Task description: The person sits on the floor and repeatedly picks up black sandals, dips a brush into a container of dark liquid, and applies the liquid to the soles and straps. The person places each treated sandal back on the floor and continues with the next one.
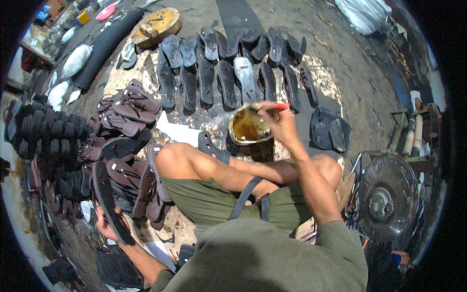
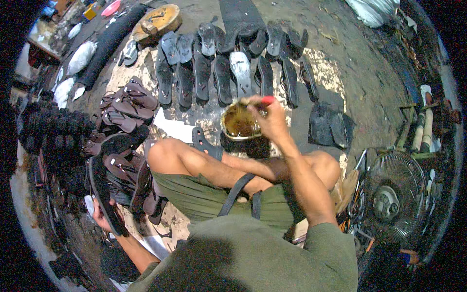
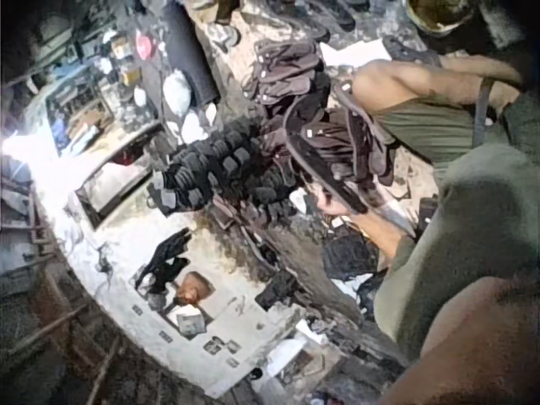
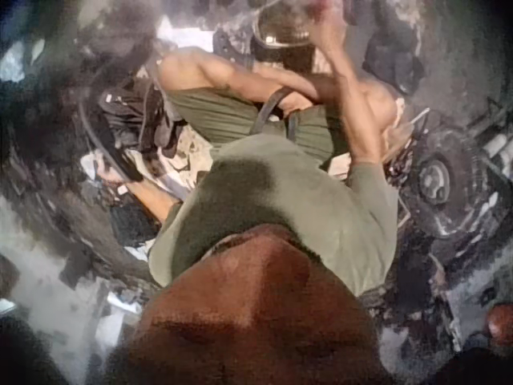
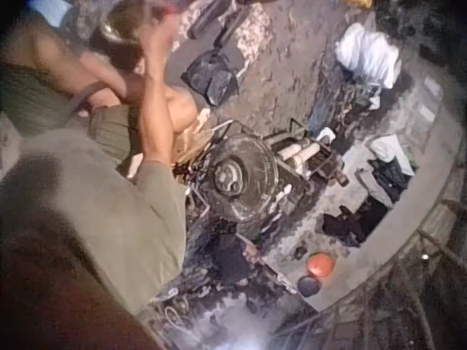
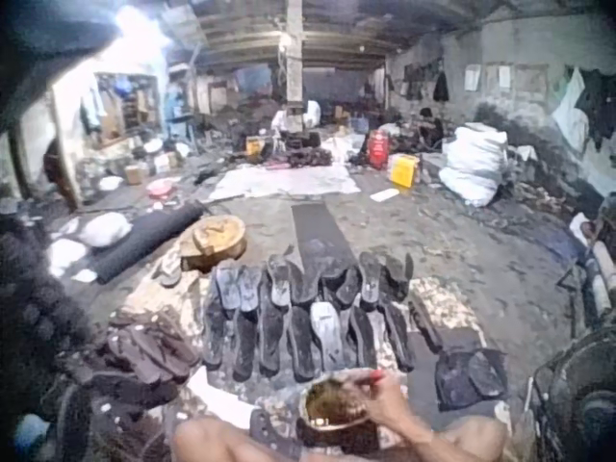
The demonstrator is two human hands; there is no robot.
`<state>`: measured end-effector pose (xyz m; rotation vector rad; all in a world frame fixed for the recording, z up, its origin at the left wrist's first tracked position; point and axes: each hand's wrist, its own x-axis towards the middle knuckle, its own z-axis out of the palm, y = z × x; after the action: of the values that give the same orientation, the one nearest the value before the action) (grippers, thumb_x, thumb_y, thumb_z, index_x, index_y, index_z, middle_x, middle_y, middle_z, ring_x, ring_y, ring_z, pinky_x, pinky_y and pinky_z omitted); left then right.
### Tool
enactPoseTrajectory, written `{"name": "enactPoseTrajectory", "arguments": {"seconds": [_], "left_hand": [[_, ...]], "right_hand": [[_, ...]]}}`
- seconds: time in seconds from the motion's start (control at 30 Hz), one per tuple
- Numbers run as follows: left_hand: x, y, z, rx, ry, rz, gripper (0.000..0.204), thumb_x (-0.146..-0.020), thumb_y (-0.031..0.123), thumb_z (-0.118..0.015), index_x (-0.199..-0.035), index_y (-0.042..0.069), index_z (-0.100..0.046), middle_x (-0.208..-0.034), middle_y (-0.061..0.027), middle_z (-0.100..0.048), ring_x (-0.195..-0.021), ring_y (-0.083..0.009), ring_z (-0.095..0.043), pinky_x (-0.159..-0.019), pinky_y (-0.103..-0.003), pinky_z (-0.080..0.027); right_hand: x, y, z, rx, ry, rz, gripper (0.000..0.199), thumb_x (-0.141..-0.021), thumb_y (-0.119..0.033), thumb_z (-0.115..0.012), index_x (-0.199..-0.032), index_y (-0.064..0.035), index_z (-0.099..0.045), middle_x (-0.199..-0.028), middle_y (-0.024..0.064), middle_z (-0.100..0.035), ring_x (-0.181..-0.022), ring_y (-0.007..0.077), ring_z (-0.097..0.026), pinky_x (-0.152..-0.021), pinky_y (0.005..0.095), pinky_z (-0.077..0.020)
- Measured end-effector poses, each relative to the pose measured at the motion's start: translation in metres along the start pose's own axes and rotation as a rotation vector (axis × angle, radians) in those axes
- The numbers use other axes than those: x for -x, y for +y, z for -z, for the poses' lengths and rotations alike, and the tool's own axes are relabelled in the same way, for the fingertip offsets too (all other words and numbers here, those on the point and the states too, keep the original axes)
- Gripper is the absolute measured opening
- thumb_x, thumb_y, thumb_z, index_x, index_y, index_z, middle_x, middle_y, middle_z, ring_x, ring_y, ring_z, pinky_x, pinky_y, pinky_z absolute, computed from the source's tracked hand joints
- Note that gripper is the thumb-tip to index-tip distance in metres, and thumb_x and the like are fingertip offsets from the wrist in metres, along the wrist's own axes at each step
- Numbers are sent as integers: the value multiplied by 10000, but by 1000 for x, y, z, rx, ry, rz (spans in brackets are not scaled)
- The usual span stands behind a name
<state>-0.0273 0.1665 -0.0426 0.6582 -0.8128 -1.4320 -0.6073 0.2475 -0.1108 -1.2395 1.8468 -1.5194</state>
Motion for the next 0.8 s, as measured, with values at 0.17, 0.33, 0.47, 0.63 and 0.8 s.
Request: {"name": "enactPoseTrajectory", "arguments": {"seconds": [0.17, 0.33, 0.47, 0.63, 0.8], "left_hand": [[48, -83, -102, -1249, -312, -147, 202, -860, 141, -600, -964, -9, -687, -1456, -222, -489, -1354, -368, -463, -1167, -473, -309], [77, -113, -123, -1421, -310, -206, 614, -935, 177, -672, -1501, 24, -487, -1587, -267, -344, -1489, -391, -298, -1219, -446, -216], [41, -101, -137, -742, -78, 3, 611, -1012, 254, -633, -1512, -25, -418, -1430, -146, -554, -1271, -238, -556, -1104, -382, -424], [32, -140, -222, 94, -335, 482, 667, -1043, 453, -530, -1599, 175, -289, -1333, -110, -579, -1023, -207, -646, -813, -360, -574], [39, -166, -263, 320, -335, 614, 575, -1077, 468, -422, -1591, 242, -296, -1402, -129, -556, -1177, -290, -613, -1020, -469, -514]], "right_hand": [[18, 15, 98, 730, -249, 94, 270, -841, -147, -788, -1102, -109, -731, -1042, 94, -730, -933, 288, -645, -852, 405, -515], [29, -31, 155, 143, 189, -92, 248, -910, -200, -745, -1108, -51, -724, -1100, 57, -747, -1010, 196, -657, -918, 365, -499], [33, -79, 137, -193, 512, -120, 325, -1008, -330, -667, -1128, -30, -694, -1048, 54, -711, -917, 123, -640, -839, 305, -515], [28, -151, 5, -303, 211, -129, 240, -980, -252, -718, -1115, -55, -693, -950, 4, -698, -828, 86, -624, -773, 266, -515], [79, -135, -65, -434, 19, 264, 147, -906, -48, -741, -1041, -16, -693, -1018, 102, -714, -985, 223, -675, -911, 373, -509]]}}
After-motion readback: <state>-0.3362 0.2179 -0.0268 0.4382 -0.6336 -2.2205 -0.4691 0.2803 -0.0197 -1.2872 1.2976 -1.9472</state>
